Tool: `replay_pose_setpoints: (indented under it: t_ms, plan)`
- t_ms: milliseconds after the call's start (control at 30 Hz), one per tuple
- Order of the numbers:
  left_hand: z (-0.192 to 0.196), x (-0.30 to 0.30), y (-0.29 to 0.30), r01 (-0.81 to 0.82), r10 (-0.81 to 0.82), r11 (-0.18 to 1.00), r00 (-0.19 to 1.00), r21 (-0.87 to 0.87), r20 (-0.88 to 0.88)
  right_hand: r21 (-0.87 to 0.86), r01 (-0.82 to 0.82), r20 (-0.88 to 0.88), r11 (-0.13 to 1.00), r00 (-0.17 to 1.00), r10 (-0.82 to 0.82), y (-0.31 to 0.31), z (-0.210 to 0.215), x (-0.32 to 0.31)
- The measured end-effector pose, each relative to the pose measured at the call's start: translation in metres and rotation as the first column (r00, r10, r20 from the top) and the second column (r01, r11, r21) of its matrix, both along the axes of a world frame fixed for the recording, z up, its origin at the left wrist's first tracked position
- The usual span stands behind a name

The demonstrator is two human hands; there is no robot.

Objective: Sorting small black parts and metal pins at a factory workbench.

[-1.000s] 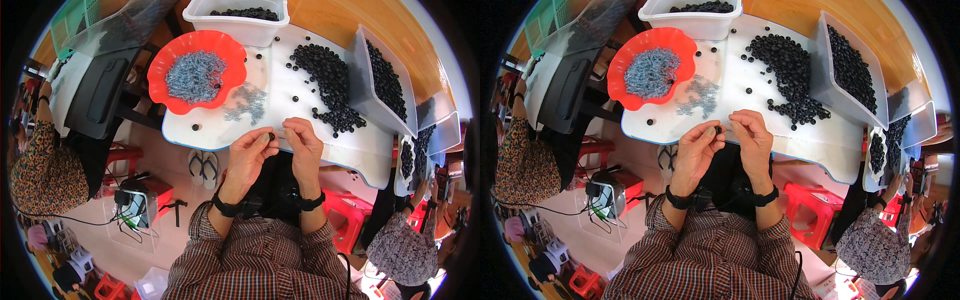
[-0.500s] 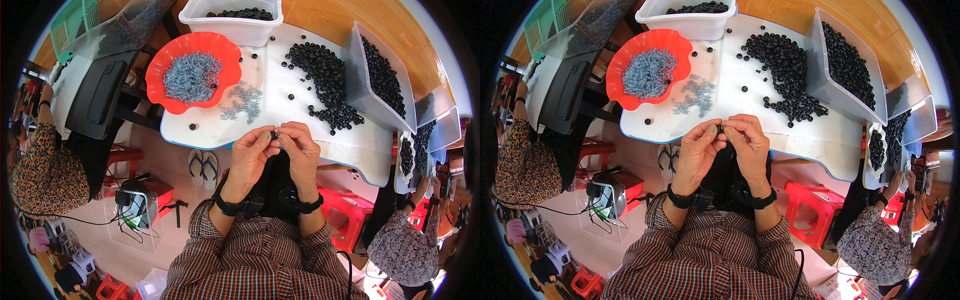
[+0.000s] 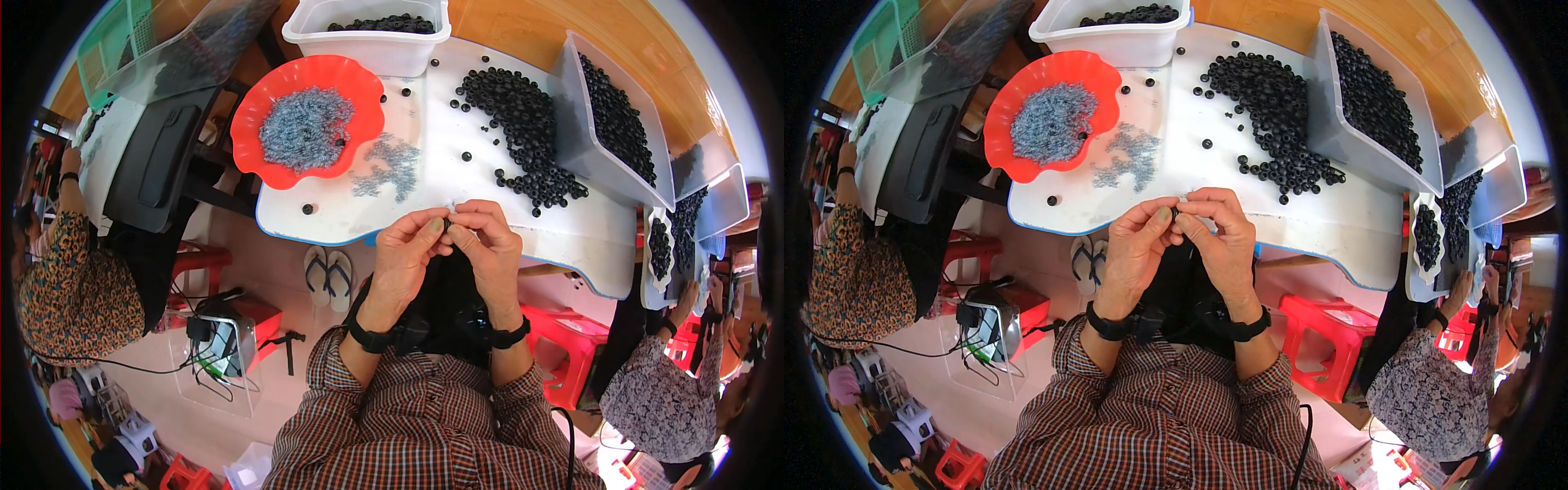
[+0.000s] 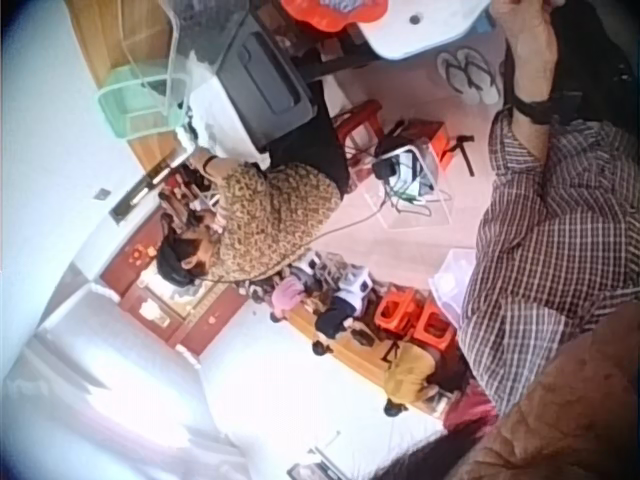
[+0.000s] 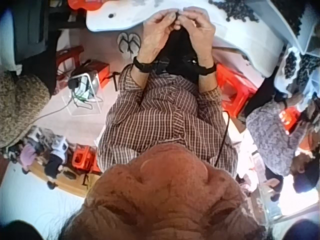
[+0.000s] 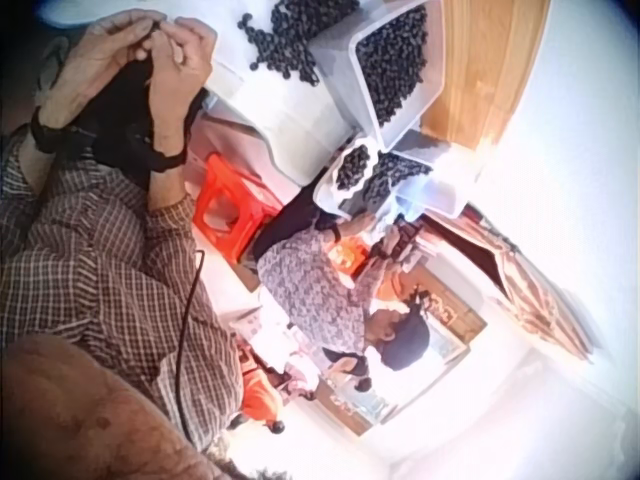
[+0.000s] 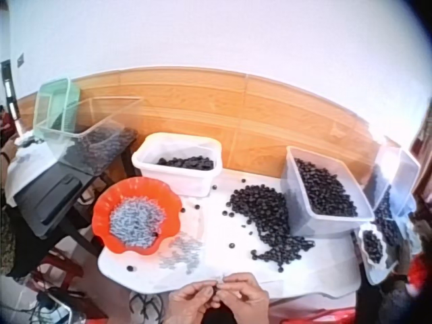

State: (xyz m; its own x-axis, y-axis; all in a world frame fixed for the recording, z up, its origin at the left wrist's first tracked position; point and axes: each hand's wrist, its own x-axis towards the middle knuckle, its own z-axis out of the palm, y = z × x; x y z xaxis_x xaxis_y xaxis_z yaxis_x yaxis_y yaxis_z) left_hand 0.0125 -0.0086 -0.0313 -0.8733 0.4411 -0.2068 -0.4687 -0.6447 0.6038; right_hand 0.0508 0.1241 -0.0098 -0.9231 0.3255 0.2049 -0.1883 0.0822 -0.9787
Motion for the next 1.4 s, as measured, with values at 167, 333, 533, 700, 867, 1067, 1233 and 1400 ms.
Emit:
replay_pose_setpoints:
  t_ms: [167,333,533,700,867,1067,1233,1400]
  plan:
    - [-0.002,-0.006,-0.003,0.109,-0.110,0.994,0.990,-0.017,-0.084,-0.369,-0.138,0.082,0.919,0.980,0.181,0.009,0.007,-0.001]
    - [-0.005,-0.009,0.001,0.125,-0.122,0.992,0.990,0.031,-0.065,-0.466,-0.167,0.105,0.869,0.965,0.242,0.013,0.013,-0.004]
    - [-0.001,-0.013,0.009,0.109,-0.108,0.991,0.994,0.073,-0.009,0.058,0.037,0.137,0.998,0.990,-0.044,0.031,0.020,-0.022]
    - [-0.004,-0.014,0.011,0.094,-0.096,0.993,0.995,0.064,0.026,0.787,0.266,-0.127,0.557,0.953,-0.275,0.055,0.012,-0.051]
    - [-0.005,-0.013,0.011,0.102,-0.105,0.993,0.993,0.060,0.048,0.916,0.184,-0.055,0.357,0.938,-0.343,0.058,0.006,-0.065]
    - [-0.008,-0.014,0.011,0.104,-0.107,0.992,0.994,0.070,0.035,0.938,0.129,-0.006,0.321,0.934,-0.358,0.063,-0.001,-0.075]
    - [-0.009,-0.015,0.011,0.103,-0.105,0.992,0.994,0.069,0.024,0.939,0.112,0.013,0.324,0.933,-0.359,0.069,-0.006,-0.078]
    - [-0.009,-0.015,0.011,0.097,-0.099,0.993,0.995,0.063,0.028,0.897,0.117,0.066,0.427,0.918,-0.391,0.070,-0.002,-0.076]
